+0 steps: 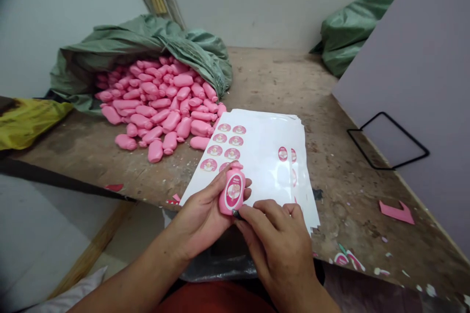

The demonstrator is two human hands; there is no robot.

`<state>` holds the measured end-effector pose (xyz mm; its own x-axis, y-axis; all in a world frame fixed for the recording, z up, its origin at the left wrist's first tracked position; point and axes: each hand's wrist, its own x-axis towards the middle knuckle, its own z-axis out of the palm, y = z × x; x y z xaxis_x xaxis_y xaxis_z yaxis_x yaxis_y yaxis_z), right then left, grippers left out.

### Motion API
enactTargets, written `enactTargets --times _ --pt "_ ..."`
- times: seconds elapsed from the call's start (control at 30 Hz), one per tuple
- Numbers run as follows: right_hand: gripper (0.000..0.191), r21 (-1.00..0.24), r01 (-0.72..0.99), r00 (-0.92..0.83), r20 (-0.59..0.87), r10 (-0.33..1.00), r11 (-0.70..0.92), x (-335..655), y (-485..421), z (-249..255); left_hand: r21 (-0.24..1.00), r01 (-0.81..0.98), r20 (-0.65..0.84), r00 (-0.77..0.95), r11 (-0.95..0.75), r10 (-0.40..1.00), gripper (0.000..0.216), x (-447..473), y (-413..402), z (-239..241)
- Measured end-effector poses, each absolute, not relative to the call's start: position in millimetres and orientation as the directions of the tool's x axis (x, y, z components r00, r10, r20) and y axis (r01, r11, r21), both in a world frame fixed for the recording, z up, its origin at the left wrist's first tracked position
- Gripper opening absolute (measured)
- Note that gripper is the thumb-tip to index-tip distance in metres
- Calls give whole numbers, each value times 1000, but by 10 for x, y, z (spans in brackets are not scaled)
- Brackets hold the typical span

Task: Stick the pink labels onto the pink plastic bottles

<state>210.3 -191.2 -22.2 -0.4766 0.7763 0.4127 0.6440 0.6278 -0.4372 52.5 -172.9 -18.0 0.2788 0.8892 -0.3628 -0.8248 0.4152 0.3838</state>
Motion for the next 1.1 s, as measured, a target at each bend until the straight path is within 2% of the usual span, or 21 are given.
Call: enactTargets --times 0.2,0.4,0.5,0.6,0.7,0.8,0.87,0.97,1.1 --pt "24 -436 630 -465 451 762 643 2077 -1918 -238 370 -823 -482 226 430 846 21 553 -1736 -180" --pt "28 -438 637 -452 454 768 634 2039 -1923 -345 352 -843 -515 189 407 836 17 600 -1748 -175" --pt "32 -494 643 -427 404 809 586 2005 -1946 -428 366 -854 -495 157 370 854 15 624 -1759 -185" --pt "31 -695 542 -370 307 877 472 1965 -1971 -464 386 -857 -463 141 342 875 14 629 -1768 -193" --pt "28 -917 310 -355 133 925 251 1948 -1969 -406 407 -848 -439 144 339 887 14 611 -1776 -188" --pt "25 -986 164 -390 -91 916 -28 1980 -1941 -288 424 -832 -440 155 357 885 14 584 -1787 -180" --pt "25 -979 160 -420 -181 889 -123 2017 -1923 -219 424 -822 -455 168 379 874 16 571 -1797 -182" --pt "26 -972 224 -385 -153 910 -69 2050 -1914 -175 436 -803 -465 185 406 866 19 569 -1806 -192" --pt "18 -922 338 -304 83 949 189 2006 -1901 -230 406 -819 -460 201 406 865 22 607 -1813 -190"
